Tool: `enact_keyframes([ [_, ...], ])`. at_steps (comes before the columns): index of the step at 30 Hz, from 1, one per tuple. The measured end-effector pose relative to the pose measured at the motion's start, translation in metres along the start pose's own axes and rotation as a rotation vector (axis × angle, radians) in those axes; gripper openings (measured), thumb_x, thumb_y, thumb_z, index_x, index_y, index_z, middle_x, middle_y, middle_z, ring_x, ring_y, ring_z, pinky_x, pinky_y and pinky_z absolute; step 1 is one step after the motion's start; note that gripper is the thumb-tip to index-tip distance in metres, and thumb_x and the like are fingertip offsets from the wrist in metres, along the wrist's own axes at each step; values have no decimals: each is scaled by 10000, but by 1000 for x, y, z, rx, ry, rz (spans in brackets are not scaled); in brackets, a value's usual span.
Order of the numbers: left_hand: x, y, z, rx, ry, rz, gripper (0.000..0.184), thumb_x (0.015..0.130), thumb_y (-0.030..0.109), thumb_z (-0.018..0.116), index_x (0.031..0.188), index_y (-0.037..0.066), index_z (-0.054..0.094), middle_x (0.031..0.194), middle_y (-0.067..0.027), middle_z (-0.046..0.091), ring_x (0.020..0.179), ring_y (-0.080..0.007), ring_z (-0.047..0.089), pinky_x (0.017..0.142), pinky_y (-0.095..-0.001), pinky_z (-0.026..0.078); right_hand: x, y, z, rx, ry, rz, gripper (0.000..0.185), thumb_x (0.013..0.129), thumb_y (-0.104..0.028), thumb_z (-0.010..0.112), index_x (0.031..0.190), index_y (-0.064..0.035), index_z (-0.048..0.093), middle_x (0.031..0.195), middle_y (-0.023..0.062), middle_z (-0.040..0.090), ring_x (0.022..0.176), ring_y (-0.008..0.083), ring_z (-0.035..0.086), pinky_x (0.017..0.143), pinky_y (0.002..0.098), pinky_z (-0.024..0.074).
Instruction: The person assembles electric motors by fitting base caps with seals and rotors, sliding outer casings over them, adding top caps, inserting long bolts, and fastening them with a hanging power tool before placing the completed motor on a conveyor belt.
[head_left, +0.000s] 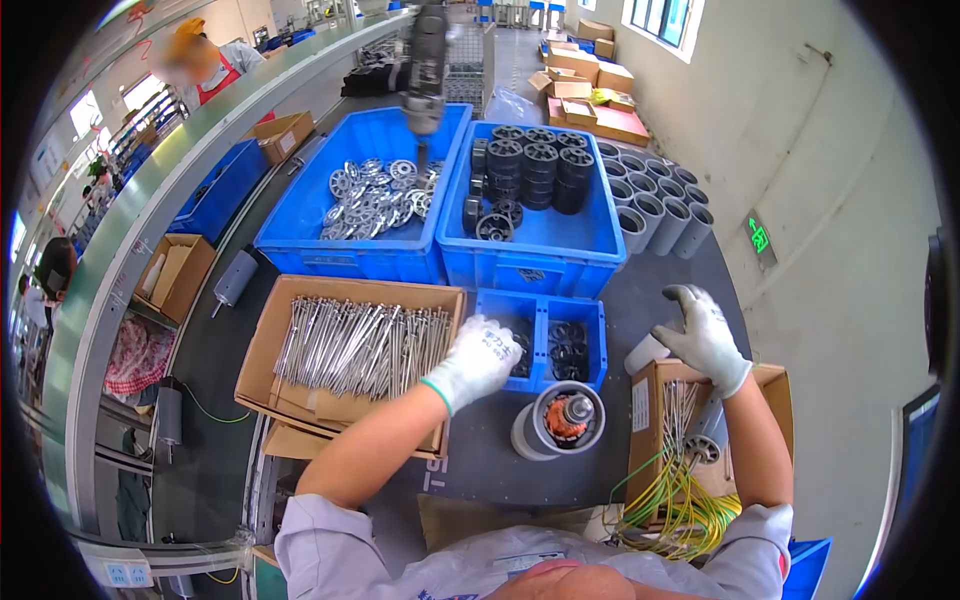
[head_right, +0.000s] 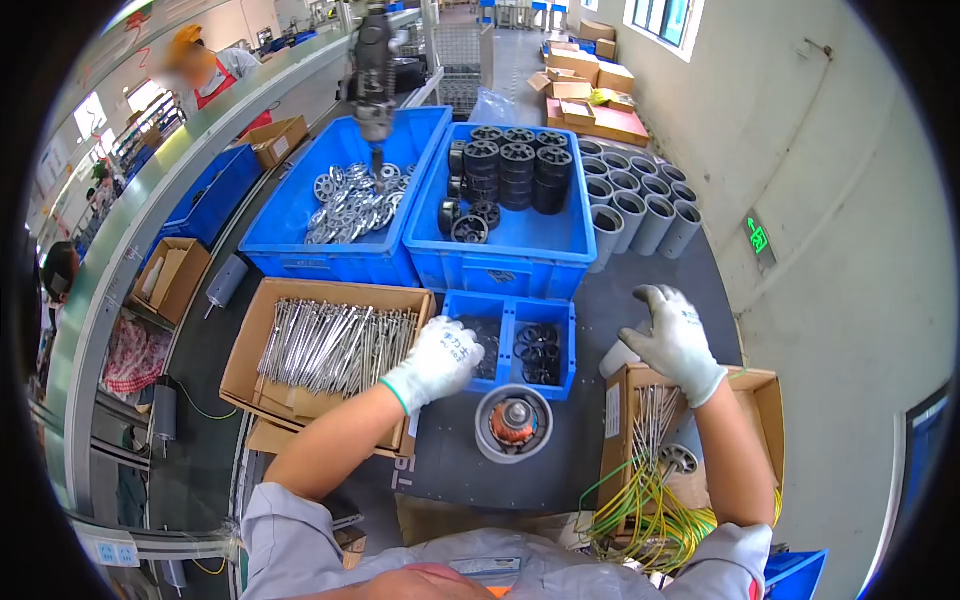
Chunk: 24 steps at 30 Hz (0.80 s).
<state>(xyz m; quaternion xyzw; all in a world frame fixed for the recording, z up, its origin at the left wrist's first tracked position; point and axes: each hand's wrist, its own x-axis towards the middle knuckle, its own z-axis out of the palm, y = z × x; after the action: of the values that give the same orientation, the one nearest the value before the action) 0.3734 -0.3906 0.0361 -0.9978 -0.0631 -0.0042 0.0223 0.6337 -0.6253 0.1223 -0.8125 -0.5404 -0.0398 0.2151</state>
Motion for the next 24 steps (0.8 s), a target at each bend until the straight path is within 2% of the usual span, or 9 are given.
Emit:
enact_keyframes([
  [1,-1,1,-2,-30,34,-20,162,816,145,631,929,152,746,899,-95,734,950,-291,703,896,-458,487,6,-13,-8,-205,53,-133,521,781,-223,823,1213,6,643,1171,203,685,1156,388,643,1025,429,506],
  [5,1,1,-2,-69,-18,-21,205,851,124,611,1035,127,701,879,-85,755,916,-291,726,866,-446,497,76,-68,-12,32,54,-217,471,793,-227,800,1187,-7,663,1163,202,684,1159,364,636,1024,430,501],
  [10,4,4,-5,-122,-132,-58,222,886,93,570,1084,116,667,856,-108,752,863,-297,739,848,-436,510,213,-58,100,208,-443,-72,495,877,-255,710,1300,-5,652,1215,207,716,1150,342,678,1020,423,514],
  [12,6,4,-9,-155,-141,-56,222,887,92,566,1082,115,669,875,-101,755,886,-290,740,845,-433,516,262,-33,161,100,-574,-238,534,885,-252,682,1370,-35,631,1278,225,698,1185,347,670,1046,412,505],
  [15,3,1,-3,-170,-29,-36,209,885,124,575,1059,109,690,1044,-106,731,1001,-280,712,853,-433,533,288,-63,192,1,-772,-272,607,880,-242,645,1462,-83,577,1369,212,659,1257,352,634,1106,395,463],
  [17,3,2,-2,-145,-6,-22,199,881,139,581,1033,99,703,1051,-120,714,1006,-290,704,866,-426,537,292,-63,211,-58,-863,-317,575,887,-261,634,1438,-100,606,1375,195,659,1267,346,629,1110,390,459],
  [21,1,1,-13,-247,-65,-56,196,881,123,579,1028,91,704,1035,-126,715,1001,-299,706,861,-442,553,293,-38,212,44,-687,-149,418,901,-295,655,1217,-37,748,1194,195,746,1029,299,729,962,379,550],
  [22,1,1,-9,-244,-53,-65,208,882,116,578,1049,102,701,1022,-119,724,990,-296,716,843,-443,564,287,-36,202,134,-636,-47,487,892,-412,691,1163,-14,760,1055,220,762,971,333,731,887,422,553],
  [24,2,0,-6,-258,-21,-65,216,881,113,582,1063,112,699,1011,-110,730,982,-290,723,832,-434,568,274,-42,183,254,-520,97,571,911,-472,687,1207,14,729,1028,207,756,924,299,729,831,407,565],
])
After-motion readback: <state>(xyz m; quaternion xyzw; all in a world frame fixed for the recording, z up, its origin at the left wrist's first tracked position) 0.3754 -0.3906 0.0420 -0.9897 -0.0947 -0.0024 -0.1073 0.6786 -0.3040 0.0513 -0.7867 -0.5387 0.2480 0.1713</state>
